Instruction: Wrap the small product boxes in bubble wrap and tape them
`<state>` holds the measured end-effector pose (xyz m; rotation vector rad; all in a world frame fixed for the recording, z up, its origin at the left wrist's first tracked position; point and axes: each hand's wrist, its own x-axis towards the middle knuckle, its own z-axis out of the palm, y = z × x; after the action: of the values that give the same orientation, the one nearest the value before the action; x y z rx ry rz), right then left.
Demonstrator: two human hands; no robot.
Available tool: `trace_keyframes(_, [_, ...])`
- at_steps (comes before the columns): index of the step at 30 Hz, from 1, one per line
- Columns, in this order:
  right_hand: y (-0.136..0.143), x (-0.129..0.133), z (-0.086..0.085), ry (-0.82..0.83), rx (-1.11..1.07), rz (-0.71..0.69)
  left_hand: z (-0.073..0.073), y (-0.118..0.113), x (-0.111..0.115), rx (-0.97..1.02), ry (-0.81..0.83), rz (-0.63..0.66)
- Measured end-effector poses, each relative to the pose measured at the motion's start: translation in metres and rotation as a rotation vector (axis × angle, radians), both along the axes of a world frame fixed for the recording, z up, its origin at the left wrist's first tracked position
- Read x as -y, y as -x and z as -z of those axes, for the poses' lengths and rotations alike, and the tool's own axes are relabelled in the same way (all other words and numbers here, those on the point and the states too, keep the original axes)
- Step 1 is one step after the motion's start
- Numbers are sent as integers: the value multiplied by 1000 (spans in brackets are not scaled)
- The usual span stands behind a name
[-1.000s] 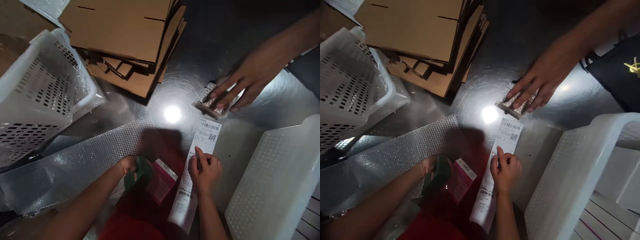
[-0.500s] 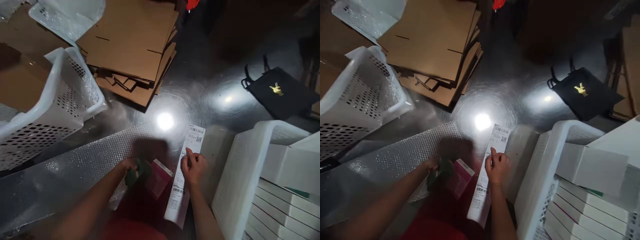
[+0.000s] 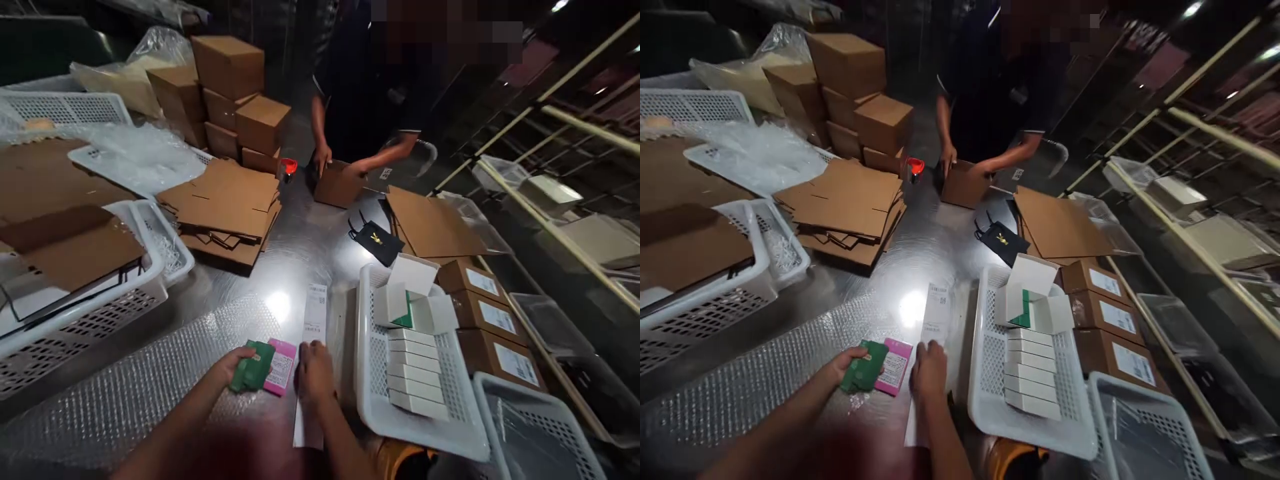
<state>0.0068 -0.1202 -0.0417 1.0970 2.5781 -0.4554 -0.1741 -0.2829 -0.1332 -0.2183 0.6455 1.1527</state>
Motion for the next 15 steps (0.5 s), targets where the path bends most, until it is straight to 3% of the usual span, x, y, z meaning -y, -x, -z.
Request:
trace_keyframes(4, [-29, 29, 19, 34, 45, -17, -27, -10, -20, -65, 65, -49])
trace_keyframes(7, [-32, 19, 21, 50, -32, 16, -56, -18, -23, -82, 92, -162])
trace_keyframes(9, [-25, 5, 16, 112, -202, 124, -75, -20, -22, -97, 97, -238])
trace_keyframes(11, [-16, -6, 7, 275, -462, 331, -93, -19, -19, -120, 92, -315])
trace_keyframes(13, [-9, -10, -4, 576, -711, 553, -109, -17, -14, -131, 56, -352])
trace_keyframes(15, [-5, -3, -15, 905, -844, 660, -121, -19, -6, -123, -10, -349])
